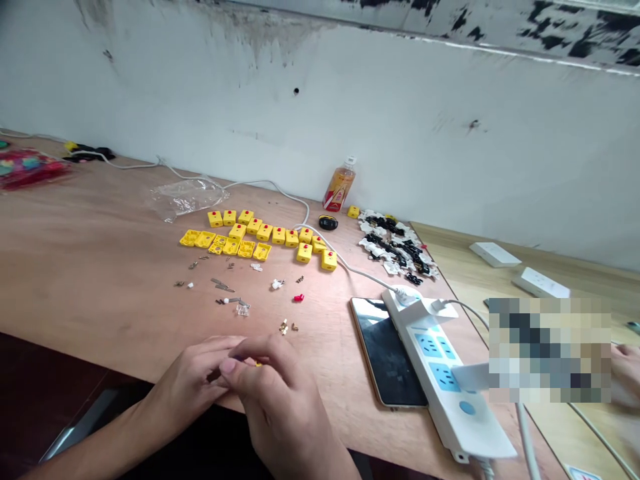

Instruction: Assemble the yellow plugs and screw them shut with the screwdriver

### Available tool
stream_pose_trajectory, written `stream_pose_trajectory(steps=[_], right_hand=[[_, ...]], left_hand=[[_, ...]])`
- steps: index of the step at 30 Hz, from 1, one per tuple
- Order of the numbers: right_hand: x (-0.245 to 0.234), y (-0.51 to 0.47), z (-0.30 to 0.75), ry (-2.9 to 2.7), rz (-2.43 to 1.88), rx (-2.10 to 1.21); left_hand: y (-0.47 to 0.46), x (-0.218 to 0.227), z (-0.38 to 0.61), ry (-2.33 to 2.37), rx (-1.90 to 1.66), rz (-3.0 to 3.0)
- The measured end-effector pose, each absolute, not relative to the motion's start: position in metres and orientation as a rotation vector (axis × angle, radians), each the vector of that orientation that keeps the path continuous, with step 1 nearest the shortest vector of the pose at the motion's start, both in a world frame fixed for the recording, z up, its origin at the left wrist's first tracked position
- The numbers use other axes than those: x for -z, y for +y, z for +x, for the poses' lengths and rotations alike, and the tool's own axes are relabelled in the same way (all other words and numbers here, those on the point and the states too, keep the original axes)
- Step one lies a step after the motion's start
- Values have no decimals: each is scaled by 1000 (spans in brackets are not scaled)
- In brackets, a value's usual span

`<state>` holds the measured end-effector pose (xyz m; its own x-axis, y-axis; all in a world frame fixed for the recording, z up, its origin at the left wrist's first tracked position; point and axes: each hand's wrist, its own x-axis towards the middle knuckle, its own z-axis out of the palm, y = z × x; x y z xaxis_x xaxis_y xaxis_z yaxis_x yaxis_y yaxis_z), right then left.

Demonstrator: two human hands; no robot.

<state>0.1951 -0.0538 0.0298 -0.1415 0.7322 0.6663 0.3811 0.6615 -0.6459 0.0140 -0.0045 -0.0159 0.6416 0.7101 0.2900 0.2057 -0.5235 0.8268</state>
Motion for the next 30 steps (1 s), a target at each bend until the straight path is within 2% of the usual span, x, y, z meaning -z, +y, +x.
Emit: stream_pose_trajectory(steps=[2,8,13,18,23,28,30], right_hand=[[-29,-53,195,-1731,-909,-357],[-20,-60,201,-1746,-886,-561],[-12,-55,200,-1539,-855,-402],[-15,-54,199,-1711,-855,-589],[-17,-51,194,-1611,-857,-397],[-18,-52,201,-1779,-893,-630],[-18,-51,203,-1759,-898,-589]], left_hand=[[-4,15,14,723,-779,2027],[-3,23,14,773,-777,2066],[-3,25,14,780,-773,2066],[-2,20,15,764,-774,2082],[-2,20,15,726,-812,2100],[-2,16,15,731,-808,2089],[-2,15,15,735,-793,2085]])
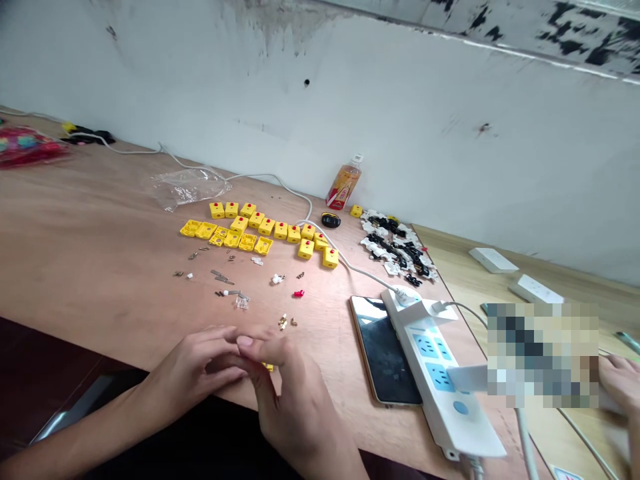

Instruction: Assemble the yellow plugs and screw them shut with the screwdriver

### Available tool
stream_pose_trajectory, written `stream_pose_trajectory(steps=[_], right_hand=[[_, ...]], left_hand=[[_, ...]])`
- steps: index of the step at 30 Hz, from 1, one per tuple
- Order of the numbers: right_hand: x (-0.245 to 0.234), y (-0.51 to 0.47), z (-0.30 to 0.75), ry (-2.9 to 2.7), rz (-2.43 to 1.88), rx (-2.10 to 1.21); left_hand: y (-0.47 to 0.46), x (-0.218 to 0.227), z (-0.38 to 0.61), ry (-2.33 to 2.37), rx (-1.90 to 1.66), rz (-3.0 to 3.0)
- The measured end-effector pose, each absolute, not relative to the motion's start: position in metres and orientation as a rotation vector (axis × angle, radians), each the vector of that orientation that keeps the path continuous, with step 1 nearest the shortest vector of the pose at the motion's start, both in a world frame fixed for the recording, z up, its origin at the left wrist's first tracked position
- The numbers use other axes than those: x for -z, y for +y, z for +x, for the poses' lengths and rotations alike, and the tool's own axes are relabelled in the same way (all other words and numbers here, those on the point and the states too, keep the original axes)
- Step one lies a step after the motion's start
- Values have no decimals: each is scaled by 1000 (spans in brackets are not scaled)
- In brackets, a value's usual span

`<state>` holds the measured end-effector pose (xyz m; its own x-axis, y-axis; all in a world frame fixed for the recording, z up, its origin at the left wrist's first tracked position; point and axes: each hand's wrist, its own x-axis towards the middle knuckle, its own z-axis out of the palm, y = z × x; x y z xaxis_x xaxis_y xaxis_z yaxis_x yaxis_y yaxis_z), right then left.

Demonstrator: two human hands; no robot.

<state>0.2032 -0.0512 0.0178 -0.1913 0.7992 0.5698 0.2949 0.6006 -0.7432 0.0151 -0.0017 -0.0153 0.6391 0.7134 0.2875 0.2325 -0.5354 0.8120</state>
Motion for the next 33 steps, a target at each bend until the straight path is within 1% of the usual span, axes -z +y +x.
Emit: stream_pose_trajectory(steps=[3,4,9,13,15,19,24,28,30,33], right_hand=[[-15,-50,205,-1674,-866,-394],[-14,-50,205,-1673,-854,-376],[-11,-53,208,-1707,-885,-627],[-9,-54,207,-1539,-841,-456],[-8,-53,207,-1586,-839,-483],[-9,-51,204,-1708,-907,-651],[-6,-49,201,-1534,-859,-433],[-8,-54,207,-1698,-900,-580],[-9,-55,207,-1693,-919,-626],[-9,-54,203,-1547,-932,-501]], left_hand=[[-1,16,15,689,-788,2037],[-1,16,15,674,-783,2024],[-1,17,15,733,-744,2020],[-1,18,15,755,-726,2013],[0,18,15,759,-729,2012],[0,19,15,755,-750,2032],[0,20,16,730,-775,2012],[-2,20,16,758,-775,2024],[-2,19,16,772,-769,2041],[-2,18,16,736,-758,2044]])
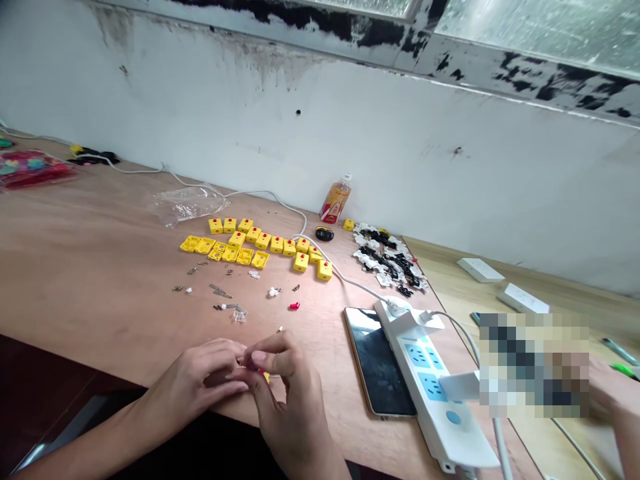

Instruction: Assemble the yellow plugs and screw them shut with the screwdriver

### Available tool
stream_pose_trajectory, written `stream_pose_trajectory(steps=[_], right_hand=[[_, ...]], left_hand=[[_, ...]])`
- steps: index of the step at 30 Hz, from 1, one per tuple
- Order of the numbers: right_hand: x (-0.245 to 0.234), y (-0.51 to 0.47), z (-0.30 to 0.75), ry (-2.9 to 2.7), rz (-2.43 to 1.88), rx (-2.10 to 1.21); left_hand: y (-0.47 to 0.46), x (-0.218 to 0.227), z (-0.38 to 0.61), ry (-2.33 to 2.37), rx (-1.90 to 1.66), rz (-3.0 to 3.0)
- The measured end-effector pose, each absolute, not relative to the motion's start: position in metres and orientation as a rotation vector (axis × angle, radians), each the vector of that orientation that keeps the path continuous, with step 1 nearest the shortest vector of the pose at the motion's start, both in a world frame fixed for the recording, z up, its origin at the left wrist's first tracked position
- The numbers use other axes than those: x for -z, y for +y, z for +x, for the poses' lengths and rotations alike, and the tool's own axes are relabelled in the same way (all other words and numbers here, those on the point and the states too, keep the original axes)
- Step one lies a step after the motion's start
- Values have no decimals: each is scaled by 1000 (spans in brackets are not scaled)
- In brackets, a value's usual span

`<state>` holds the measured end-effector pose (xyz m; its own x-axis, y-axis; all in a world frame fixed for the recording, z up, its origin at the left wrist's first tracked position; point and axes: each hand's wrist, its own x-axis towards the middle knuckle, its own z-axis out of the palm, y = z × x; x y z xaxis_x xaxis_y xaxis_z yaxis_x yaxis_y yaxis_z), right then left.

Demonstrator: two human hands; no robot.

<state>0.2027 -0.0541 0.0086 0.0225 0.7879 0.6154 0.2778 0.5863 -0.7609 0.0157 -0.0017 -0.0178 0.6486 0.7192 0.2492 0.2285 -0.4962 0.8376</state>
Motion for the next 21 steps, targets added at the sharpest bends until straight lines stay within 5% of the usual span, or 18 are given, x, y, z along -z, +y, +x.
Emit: stream_pose_trajectory(steps=[21], right_hand=[[-13,-57,200,-1572,-918,-584]], left_hand=[[-1,21,21,898,-764,2116]])
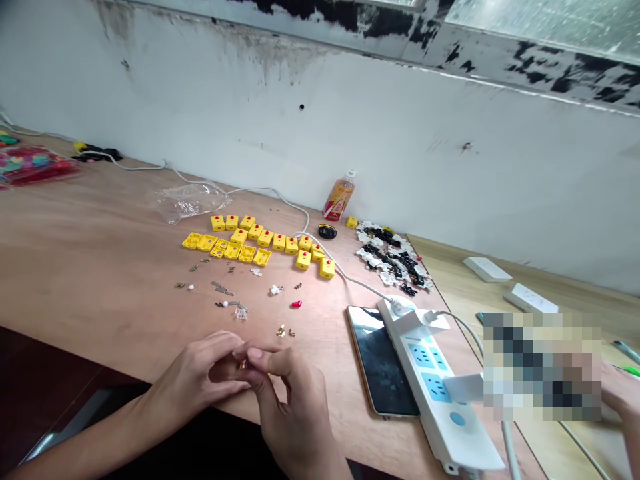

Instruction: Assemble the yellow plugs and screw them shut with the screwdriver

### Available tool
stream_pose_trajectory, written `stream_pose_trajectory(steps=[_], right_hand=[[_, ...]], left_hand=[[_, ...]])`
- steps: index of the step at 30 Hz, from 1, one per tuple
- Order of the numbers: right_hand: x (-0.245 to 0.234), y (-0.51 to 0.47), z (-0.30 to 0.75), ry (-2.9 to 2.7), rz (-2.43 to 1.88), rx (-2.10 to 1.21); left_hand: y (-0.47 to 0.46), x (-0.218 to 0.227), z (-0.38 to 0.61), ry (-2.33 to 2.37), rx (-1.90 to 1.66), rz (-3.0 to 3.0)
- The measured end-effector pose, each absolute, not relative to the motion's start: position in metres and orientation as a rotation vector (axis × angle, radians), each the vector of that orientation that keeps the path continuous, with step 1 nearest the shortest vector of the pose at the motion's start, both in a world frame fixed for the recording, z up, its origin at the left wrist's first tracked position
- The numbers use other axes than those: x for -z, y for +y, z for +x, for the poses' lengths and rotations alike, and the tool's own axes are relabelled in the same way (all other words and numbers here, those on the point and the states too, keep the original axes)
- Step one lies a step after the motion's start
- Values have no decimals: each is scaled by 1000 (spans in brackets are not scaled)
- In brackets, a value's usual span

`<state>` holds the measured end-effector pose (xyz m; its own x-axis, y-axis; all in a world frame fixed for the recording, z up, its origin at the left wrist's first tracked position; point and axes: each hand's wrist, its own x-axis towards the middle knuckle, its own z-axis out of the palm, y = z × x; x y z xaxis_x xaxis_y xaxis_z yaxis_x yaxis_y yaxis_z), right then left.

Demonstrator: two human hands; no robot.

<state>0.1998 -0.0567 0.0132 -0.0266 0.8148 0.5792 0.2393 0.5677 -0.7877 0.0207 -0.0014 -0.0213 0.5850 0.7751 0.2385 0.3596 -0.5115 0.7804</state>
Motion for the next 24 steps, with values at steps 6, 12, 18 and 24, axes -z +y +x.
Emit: stream_pose_trajectory(steps=[6,12,18,24], right_hand=[[-12,-55,197,-1524,-956,-509],[-21,-56,201,-1426,-887,-738],[-11,-56,194,-1345,-891,-649],[-12,-51,201,-1431,-789,-823]], left_hand=[[-2,23,22,913,-759,2099],[-2,24,22,925,-775,2120],[-2,24,21,894,-772,2117],[-1,28,22,870,-813,2153]])
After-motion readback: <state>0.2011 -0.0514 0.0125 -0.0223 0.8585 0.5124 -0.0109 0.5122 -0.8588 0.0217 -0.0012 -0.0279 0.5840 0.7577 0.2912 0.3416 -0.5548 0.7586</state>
